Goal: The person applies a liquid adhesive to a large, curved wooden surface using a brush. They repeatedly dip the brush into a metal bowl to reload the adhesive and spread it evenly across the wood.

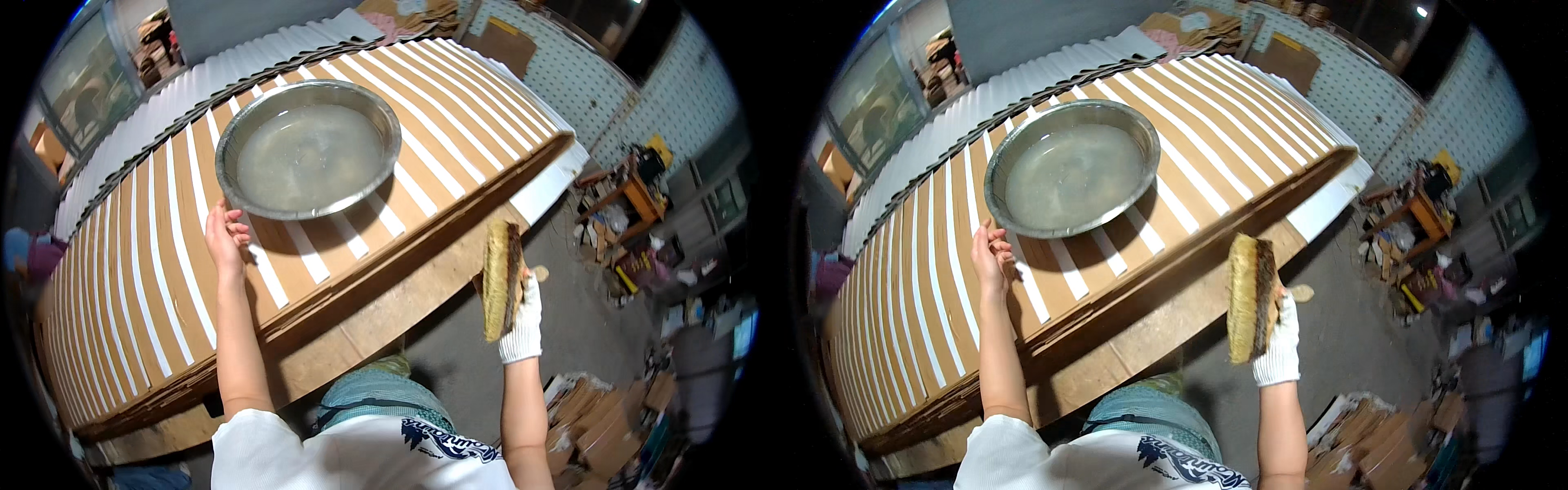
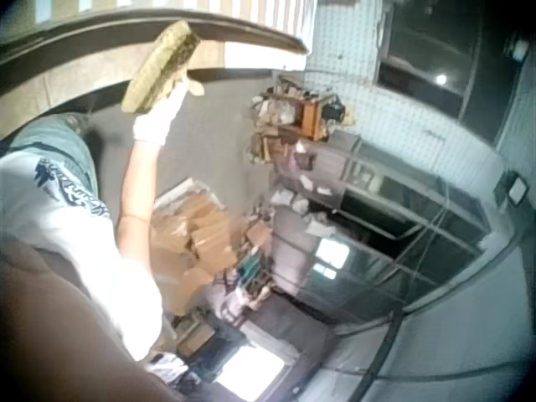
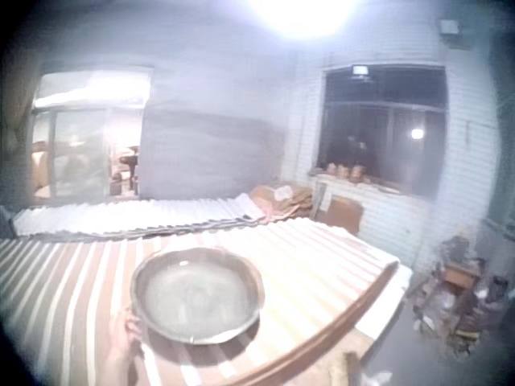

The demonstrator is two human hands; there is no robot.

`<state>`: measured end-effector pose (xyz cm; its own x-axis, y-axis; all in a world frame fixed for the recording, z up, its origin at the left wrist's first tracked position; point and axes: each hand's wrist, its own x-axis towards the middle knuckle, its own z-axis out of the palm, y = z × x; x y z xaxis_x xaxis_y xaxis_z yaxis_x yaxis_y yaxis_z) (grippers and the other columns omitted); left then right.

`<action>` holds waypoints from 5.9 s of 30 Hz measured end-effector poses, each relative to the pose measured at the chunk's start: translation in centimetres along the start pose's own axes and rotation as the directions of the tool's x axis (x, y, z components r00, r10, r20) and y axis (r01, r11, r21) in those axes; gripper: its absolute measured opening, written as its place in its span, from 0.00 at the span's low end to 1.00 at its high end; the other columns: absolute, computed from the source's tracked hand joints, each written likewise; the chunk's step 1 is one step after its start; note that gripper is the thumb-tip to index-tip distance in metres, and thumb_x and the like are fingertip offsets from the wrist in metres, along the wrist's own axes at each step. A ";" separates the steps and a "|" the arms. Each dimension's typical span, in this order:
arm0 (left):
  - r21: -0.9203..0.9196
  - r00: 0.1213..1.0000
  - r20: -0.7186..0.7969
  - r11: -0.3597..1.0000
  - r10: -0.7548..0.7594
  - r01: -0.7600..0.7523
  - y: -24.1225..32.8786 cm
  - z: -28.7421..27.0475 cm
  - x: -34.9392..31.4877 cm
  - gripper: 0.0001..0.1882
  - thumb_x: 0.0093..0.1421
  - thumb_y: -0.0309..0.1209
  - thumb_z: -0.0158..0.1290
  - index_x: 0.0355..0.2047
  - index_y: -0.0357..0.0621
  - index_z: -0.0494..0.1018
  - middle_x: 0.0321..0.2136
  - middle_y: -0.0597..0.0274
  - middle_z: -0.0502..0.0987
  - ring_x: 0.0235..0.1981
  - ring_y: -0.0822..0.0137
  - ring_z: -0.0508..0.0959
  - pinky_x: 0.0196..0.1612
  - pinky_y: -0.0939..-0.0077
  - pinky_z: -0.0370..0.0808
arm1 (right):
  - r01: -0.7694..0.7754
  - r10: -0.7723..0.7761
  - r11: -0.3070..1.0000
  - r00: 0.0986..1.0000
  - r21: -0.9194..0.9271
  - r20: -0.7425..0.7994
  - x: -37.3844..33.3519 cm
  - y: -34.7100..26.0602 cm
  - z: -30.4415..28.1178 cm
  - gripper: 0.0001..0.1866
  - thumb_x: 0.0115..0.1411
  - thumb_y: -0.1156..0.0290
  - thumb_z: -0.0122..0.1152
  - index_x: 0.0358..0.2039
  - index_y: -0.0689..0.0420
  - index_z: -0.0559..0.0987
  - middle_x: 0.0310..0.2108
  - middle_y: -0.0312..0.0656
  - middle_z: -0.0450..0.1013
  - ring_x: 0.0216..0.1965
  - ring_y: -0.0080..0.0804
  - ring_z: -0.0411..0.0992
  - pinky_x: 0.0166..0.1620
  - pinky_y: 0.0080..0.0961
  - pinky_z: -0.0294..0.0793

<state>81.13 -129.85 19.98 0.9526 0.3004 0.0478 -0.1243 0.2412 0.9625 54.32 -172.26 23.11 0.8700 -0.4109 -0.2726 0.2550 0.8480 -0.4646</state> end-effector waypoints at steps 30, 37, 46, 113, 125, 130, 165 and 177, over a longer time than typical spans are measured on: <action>0.277 0.975 -0.222 0.960 0.018 0.046 2.8 4.1 11.4 0.27 0.74 0.53 0.39 0.36 0.43 0.75 0.35 0.63 0.78 0.39 0.66 0.75 0.47 0.68 0.70 | -0.481 0.507 0.861 0.832 -0.163 0.223 38.7 6.4 18.8 0.21 0.62 0.62 0.60 0.52 0.61 0.77 0.47 0.46 0.79 0.44 0.35 0.78 0.49 0.31 0.79; 0.201 0.961 -0.274 0.976 -0.024 0.082 2.4 18.1 8.5 0.30 0.73 0.56 0.39 0.39 0.41 0.77 0.37 0.60 0.81 0.40 0.63 0.77 0.48 0.66 0.71 | -0.433 0.476 0.873 0.857 -0.225 0.198 43.4 -5.5 19.9 0.22 0.61 0.62 0.60 0.52 0.60 0.78 0.45 0.44 0.79 0.43 0.32 0.78 0.47 0.27 0.79; 0.042 0.984 -0.150 0.994 -0.093 0.100 -6.8 36.3 10.9 0.26 0.73 0.53 0.40 0.37 0.45 0.76 0.34 0.63 0.80 0.37 0.66 0.78 0.45 0.69 0.74 | -0.105 0.186 0.941 0.955 -0.322 0.231 52.4 -21.3 17.1 0.16 0.63 0.62 0.61 0.45 0.58 0.81 0.47 0.41 0.79 0.49 0.30 0.76 0.56 0.27 0.74; 0.325 0.242 -0.942 0.822 0.234 0.468 -2.3 5.0 -68.2 0.10 0.68 0.28 0.54 0.46 0.39 0.79 0.37 0.61 0.79 0.40 0.72 0.78 0.47 0.76 0.74 | -0.023 0.570 0.686 0.638 -0.727 0.518 41.3 21.5 30.5 0.12 0.69 0.63 0.57 0.45 0.57 0.79 0.39 0.35 0.79 0.36 0.24 0.77 0.44 0.19 0.78; 0.788 0.749 -0.597 0.386 0.287 0.480 9.7 -16.4 -51.3 0.19 0.61 0.31 0.58 0.53 0.48 0.77 0.48 0.55 0.78 0.49 0.52 0.76 0.54 0.61 0.72 | 0.253 0.702 0.422 0.517 -0.871 0.490 9.6 43.8 32.9 0.24 0.61 0.56 0.65 0.51 0.60 0.79 0.34 0.38 0.73 0.33 0.26 0.72 0.40 0.25 0.76; 0.906 0.885 -0.406 0.225 0.228 0.358 11.2 -25.6 -44.2 0.25 0.60 0.37 0.59 0.59 0.55 0.74 0.52 0.58 0.76 0.55 0.52 0.73 0.62 0.52 0.64 | 0.395 0.725 0.322 0.482 -0.860 0.493 5.1 50.6 34.0 0.25 0.58 0.56 0.65 0.44 0.66 0.81 0.36 0.45 0.80 0.34 0.32 0.79 0.38 0.27 0.78; 0.769 0.750 0.620 -0.363 0.229 -0.525 4.2 -57.8 -18.3 0.28 0.61 0.58 0.55 0.62 0.81 0.69 0.59 0.70 0.63 0.62 0.62 0.61 0.59 0.36 0.60 | 0.919 0.380 -0.308 0.354 -0.244 0.854 14.1 86.2 47.3 0.17 0.50 0.64 0.73 0.38 0.55 0.78 0.32 0.52 0.78 0.40 0.59 0.74 0.45 0.49 0.72; 0.795 0.805 0.579 -0.311 0.132 -0.521 4.6 -57.5 -19.4 0.30 0.60 0.62 0.55 0.63 0.82 0.68 0.60 0.67 0.62 0.64 0.60 0.59 0.60 0.33 0.59 | 0.872 0.331 -0.400 0.424 -0.282 0.843 19.4 92.3 52.6 0.20 0.58 0.60 0.68 0.49 0.51 0.78 0.41 0.50 0.80 0.46 0.53 0.76 0.49 0.43 0.75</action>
<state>46.08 -81.52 8.15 0.9109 -0.2603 0.3201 -0.2365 -0.9652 -0.1120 116.93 -84.33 19.28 0.8094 0.3884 0.4405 0.5376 -0.7920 -0.2894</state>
